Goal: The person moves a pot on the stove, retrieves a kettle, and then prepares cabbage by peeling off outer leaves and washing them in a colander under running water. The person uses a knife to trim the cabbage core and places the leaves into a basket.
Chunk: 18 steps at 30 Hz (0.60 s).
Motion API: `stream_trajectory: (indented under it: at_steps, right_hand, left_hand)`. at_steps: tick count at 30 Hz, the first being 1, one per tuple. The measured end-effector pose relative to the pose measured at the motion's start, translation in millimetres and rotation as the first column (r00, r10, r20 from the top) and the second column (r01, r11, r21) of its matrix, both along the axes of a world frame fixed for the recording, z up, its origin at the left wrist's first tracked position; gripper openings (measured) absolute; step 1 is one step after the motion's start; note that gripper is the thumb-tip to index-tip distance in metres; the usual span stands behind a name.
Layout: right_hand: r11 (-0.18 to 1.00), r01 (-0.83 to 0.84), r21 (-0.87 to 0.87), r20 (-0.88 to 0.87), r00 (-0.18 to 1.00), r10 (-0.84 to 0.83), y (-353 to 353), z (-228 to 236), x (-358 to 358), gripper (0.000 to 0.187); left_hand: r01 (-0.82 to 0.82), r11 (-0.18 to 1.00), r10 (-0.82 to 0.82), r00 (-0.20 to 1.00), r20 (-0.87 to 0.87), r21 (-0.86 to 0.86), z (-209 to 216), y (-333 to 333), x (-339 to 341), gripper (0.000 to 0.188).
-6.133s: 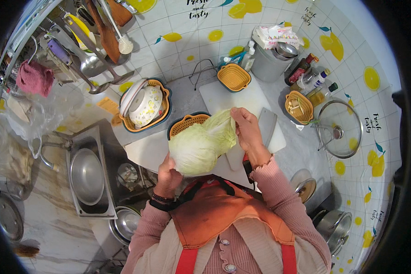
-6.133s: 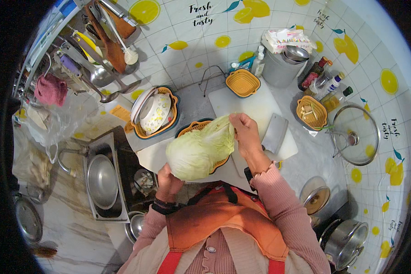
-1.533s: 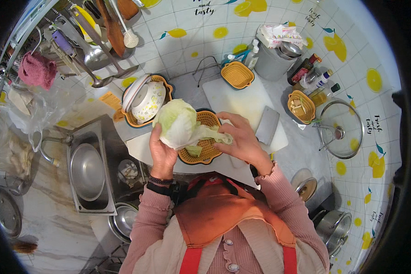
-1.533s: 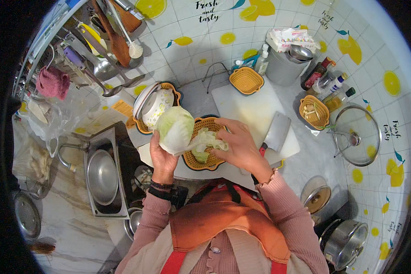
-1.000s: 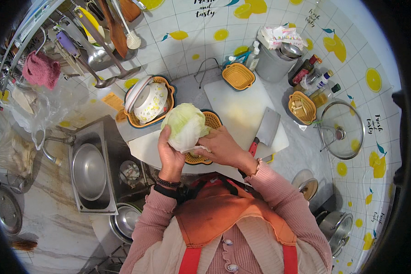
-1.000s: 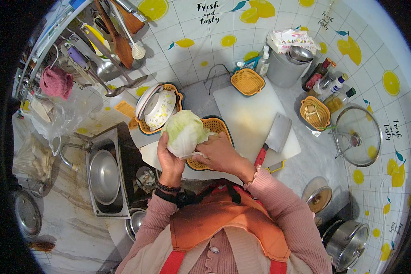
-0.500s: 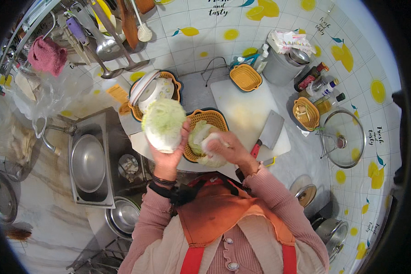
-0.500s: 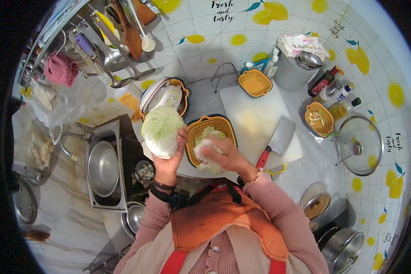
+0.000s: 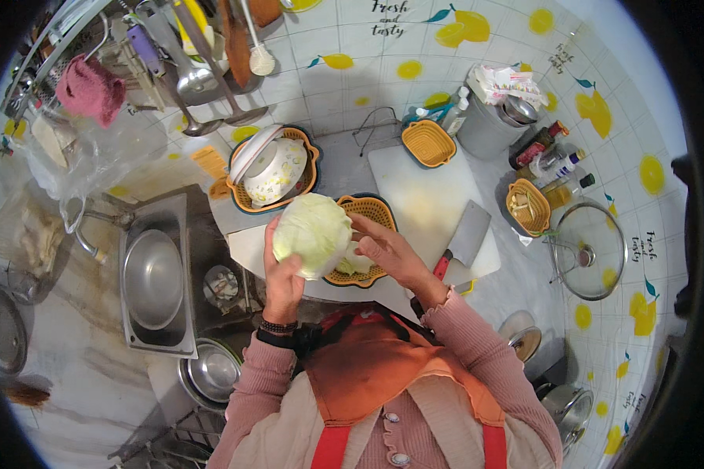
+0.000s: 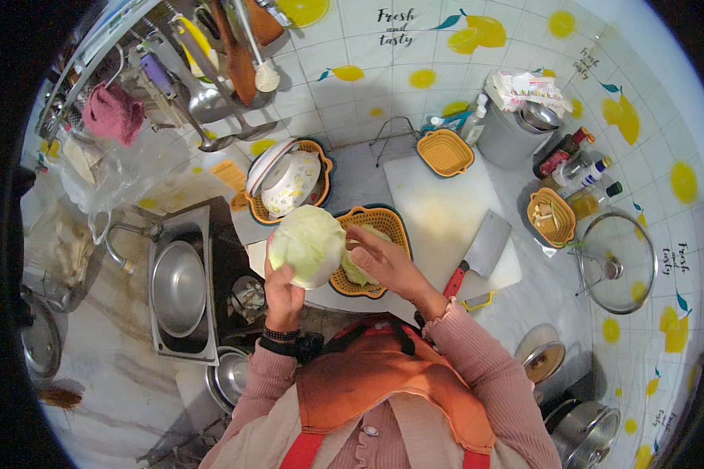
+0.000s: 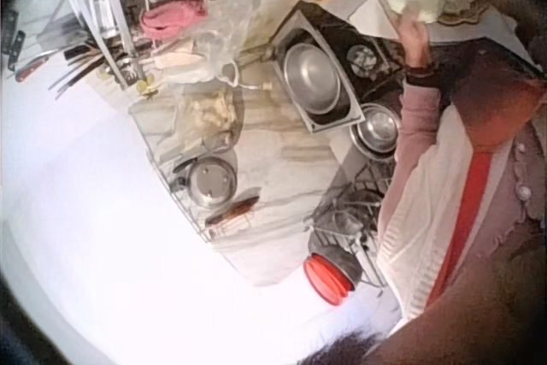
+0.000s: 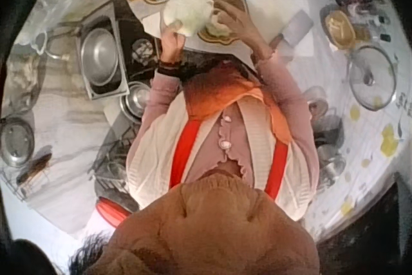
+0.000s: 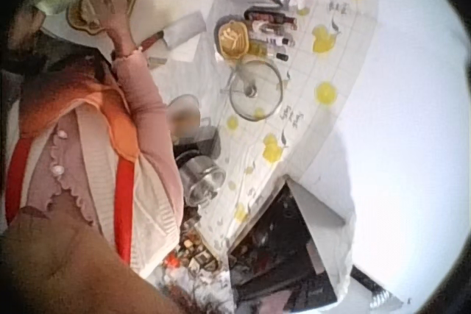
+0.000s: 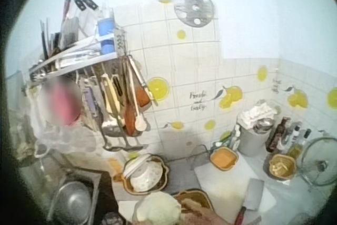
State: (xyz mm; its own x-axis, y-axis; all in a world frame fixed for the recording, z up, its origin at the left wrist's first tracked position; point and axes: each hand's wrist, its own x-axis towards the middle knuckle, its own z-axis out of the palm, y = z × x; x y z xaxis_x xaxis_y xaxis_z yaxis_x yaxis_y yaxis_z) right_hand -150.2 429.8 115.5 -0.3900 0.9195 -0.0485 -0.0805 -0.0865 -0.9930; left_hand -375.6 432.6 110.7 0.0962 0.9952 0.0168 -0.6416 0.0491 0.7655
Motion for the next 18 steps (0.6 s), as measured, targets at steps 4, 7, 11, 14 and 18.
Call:
stream_trajectory:
  at_steps: [4,7,11,14,18]
  right_hand:
    - [0.993,0.060,-0.100,-0.355,0.930,-0.092,-1,21,-10,0.071]
    - [0.977,0.081,-0.200,-0.423,0.892,-0.160,-3,28,-2,0.069]
    - [0.983,0.033,-0.182,-0.531,0.838,-0.126,-7,32,7,0.069]
    - [0.997,0.048,-0.059,-0.445,0.893,-0.069,-4,40,12,0.074]
    - [0.991,0.085,0.098,-0.217,0.974,-0.062,-3,51,27,0.057]
  left_hand:
    - [0.121,0.983,-0.077,0.952,-0.297,0.135,17,-8,18,0.118]
    - [0.187,0.968,-0.168,0.979,-0.119,0.166,24,-7,25,0.131]
    - [0.419,0.907,-0.416,0.907,0.064,-0.041,14,0,22,0.122]
    - [0.521,0.816,-0.486,0.853,0.191,-0.250,5,-12,22,0.118]
    - [0.410,0.897,-0.417,0.909,-0.004,-0.162,8,-11,23,0.112]
